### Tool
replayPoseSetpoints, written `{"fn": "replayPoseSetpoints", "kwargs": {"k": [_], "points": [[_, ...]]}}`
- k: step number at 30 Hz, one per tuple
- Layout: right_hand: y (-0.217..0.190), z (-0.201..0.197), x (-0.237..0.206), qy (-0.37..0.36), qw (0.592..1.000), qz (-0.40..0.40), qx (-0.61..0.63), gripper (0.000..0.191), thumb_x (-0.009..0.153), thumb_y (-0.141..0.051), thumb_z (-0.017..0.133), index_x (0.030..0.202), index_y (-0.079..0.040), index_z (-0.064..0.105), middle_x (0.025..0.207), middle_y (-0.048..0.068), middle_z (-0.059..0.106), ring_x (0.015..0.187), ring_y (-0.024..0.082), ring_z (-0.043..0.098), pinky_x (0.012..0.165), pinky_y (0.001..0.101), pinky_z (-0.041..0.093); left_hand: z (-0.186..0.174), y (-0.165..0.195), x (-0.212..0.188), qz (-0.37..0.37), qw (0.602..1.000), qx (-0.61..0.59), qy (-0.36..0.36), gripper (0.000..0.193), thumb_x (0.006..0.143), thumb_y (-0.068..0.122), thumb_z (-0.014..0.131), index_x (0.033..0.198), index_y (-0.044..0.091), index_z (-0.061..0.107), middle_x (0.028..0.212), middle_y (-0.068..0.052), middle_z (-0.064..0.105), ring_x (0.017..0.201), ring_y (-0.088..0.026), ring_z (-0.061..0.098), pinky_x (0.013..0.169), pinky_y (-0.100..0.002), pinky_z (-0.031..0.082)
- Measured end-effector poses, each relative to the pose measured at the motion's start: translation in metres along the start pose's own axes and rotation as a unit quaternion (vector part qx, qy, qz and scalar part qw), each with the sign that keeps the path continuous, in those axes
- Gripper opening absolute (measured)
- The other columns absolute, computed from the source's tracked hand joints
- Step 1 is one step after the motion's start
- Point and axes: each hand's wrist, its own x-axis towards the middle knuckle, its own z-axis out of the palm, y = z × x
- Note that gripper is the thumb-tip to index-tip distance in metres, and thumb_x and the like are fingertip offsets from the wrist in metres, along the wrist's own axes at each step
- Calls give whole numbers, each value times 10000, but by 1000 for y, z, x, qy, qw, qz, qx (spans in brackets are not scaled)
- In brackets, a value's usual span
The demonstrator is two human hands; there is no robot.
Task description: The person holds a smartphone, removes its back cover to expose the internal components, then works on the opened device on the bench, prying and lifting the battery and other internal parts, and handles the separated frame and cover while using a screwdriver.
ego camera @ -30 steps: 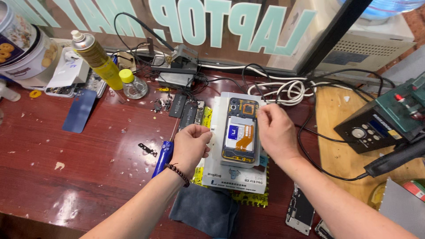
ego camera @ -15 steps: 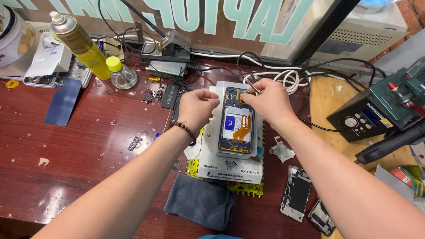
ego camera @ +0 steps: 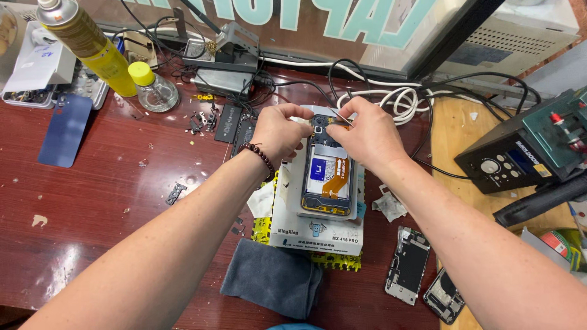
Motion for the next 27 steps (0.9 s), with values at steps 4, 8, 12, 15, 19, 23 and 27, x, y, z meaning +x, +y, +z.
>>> {"fn": "replayPoseSetpoints", "kwargs": {"k": [4,8,12,15,19,23,27], "points": [[0,0,0,4,1000,-9,0,341,766,-306,840,986,-79,711,786,96,698,720,221,696,681,371,552,0,2,-2,3,1000,17,13,276,806,79,777,1077,128,767,781,-23,711,584,-113,624,465,-302,482],[0,-4,0,-34,994,31,103,309,787,-246,819,1009,-61,710,765,60,686,687,143,640,615,319,515,-3,6,-19,122,983,128,46,284,786,112,789,1070,116,777,808,-63,753,697,-148,709,633,-321,561],[14,-15,-19,21,958,-13,286,214,888,-192,723,1030,-32,729,855,-59,742,787,7,664,678,210,514,-13,2,-55,200,938,283,4,285,823,230,772,1077,100,762,856,-124,772,821,-241,751,791,-359,578],[23,-22,-44,65,966,-8,251,193,968,-205,706,1015,-19,733,816,-1,706,727,30,567,642,239,472,-19,-3,-86,218,913,342,-30,334,824,215,721,1137,98,728,865,-138,772,834,-301,746,815,-407,581],[23,-25,-67,48,992,32,116,238,985,-281,674,1067,-62,721,703,111,662,614,125,543,595,294,457,-14,0,-107,272,888,369,27,349,827,151,682,1167,83,718,893,-173,746,880,-365,712,806,-476,546],[18,-27,-70,76,983,-70,149,222,971,-209,622,1105,-71,733,776,56,716,646,88,624,628,279,500,1,4,-100,192,925,321,71,262,834,203,699,1063,85,745,854,-141,762,849,-320,733,804,-429,564],[13,-27,-65,57,990,-47,124,229,942,-195,634,1105,-80,748,788,81,746,626,106,639,606,302,516,6,-1,-84,145,962,219,76,194,819,217,728,946,78,775,827,-95,782,757,-208,771,727,-340,597]]}}
